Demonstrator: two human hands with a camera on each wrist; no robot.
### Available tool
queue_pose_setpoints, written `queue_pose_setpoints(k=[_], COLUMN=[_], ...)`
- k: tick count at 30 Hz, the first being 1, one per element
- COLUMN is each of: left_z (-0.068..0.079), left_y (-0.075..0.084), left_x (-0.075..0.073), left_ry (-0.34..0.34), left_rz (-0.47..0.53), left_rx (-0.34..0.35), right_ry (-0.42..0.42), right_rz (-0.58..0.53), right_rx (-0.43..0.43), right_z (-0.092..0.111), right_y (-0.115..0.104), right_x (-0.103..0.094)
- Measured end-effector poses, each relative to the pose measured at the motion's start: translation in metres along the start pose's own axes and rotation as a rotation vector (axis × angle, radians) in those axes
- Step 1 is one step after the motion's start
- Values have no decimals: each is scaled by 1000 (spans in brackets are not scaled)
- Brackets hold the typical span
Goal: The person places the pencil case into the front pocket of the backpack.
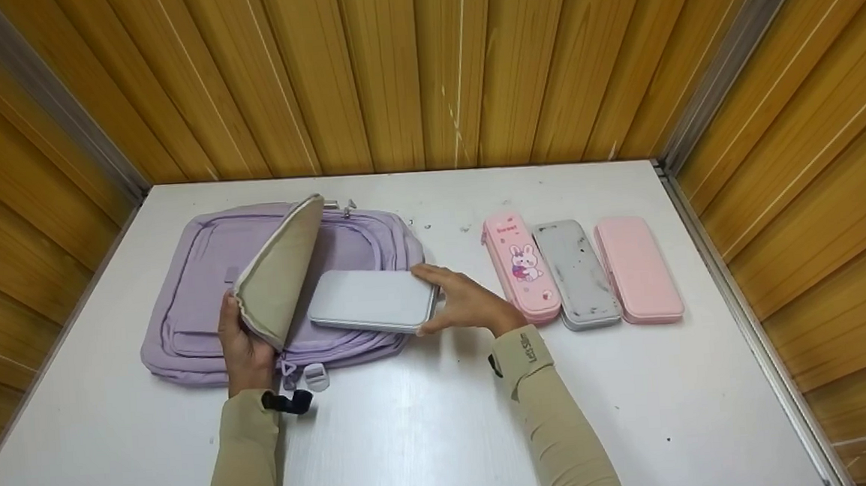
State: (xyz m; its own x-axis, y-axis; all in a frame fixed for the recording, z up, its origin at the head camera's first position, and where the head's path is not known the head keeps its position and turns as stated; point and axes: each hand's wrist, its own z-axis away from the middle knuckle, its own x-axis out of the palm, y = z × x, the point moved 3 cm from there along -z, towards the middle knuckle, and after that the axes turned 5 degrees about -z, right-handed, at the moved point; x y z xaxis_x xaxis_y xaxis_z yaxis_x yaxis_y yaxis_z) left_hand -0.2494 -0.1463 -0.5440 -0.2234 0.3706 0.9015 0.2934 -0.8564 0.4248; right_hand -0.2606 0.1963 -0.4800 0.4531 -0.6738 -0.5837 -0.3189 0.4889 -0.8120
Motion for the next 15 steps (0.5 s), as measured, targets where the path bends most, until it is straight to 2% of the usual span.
queue_pose_setpoints(k=[6,15], left_z=[0,0], left_y=[0,0], left_x=[1,1], left_ry=[2,4], left_rz=[0,-26], left_rx=[0,8], right_ry=[-78,-72], right_rz=[17,33], right_rx=[54,80], right_z=[-4,-6], right_y=[1,-1], right_x=[2,2])
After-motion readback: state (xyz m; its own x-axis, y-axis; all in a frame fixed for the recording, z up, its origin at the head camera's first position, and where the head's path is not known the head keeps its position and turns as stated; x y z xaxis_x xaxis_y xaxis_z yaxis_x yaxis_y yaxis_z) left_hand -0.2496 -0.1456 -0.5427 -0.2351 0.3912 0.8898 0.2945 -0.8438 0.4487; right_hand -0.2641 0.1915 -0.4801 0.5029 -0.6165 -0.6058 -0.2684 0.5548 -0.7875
